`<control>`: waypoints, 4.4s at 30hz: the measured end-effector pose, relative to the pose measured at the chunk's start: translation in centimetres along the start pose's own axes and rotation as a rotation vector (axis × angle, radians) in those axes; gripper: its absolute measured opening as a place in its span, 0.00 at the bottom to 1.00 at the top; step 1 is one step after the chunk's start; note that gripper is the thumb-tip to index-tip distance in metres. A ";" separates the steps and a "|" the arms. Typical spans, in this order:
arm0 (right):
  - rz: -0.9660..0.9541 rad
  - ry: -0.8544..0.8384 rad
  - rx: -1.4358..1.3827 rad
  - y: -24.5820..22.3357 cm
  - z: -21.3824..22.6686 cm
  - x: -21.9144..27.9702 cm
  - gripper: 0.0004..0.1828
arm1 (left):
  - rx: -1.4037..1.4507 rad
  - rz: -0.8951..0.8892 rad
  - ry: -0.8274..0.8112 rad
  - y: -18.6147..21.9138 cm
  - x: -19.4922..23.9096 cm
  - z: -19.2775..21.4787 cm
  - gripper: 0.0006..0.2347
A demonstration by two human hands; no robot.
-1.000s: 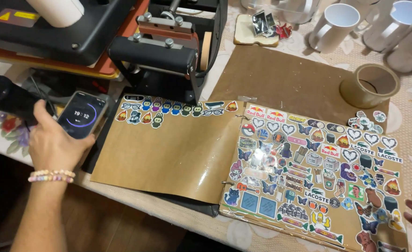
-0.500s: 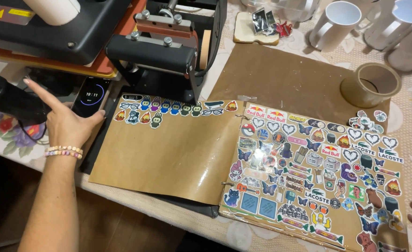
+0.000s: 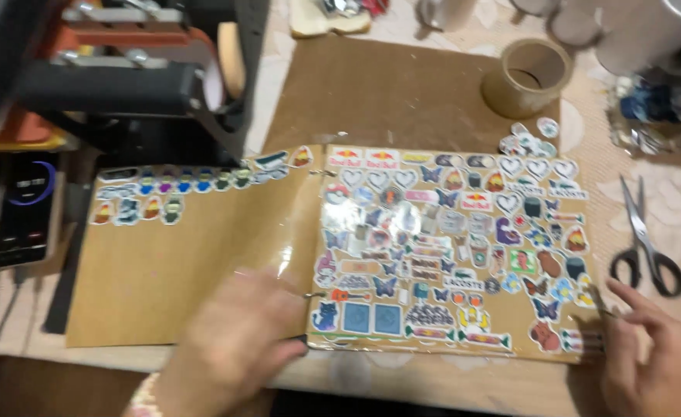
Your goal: The person organizes a collection of stickers in a binder, using scissors to trim the edges of individual stickers and a roll of tape to secure them. The person flips through the pages of the binder, selects stickers, and arranges them on the pages.
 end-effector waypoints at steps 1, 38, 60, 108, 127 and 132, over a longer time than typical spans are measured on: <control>0.006 -0.080 0.130 0.6 -0.5 -0.4 0.06 | -0.053 -0.187 -0.153 2.1 -0.7 -2.1 0.22; 0.107 -1.271 -0.115 -6.6 -8.3 -12.1 0.09 | 0.042 -0.601 -0.124 7.4 -0.4 -8.8 0.10; 0.219 -1.324 -0.047 -16.7 -17.0 -14.1 0.06 | 0.396 -0.071 -0.383 0.4 -11.5 -12.7 0.48; 0.022 -1.201 -0.157 -16.3 -17.8 -13.5 0.06 | 0.539 -0.141 -0.390 -1.6 -10.9 -13.9 0.47; 0.057 -1.052 -0.259 -15.3 -15.9 -15.2 0.06 | 0.897 0.144 -0.335 -2.7 -11.5 -13.1 0.32; 0.216 -0.678 -0.504 -14.2 -6.1 -18.9 0.05 | 1.053 0.323 0.101 -5.0 -12.5 -10.1 0.08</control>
Point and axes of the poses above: each hand's wrist, its own x-axis away from the middle knuckle, its own z-axis out of the back of the hand, y = z × x, the point moved 6 cm from there along -x, towards the middle knuckle, and after that the axes turned 9 degrees about x, right-handed, at the moved point
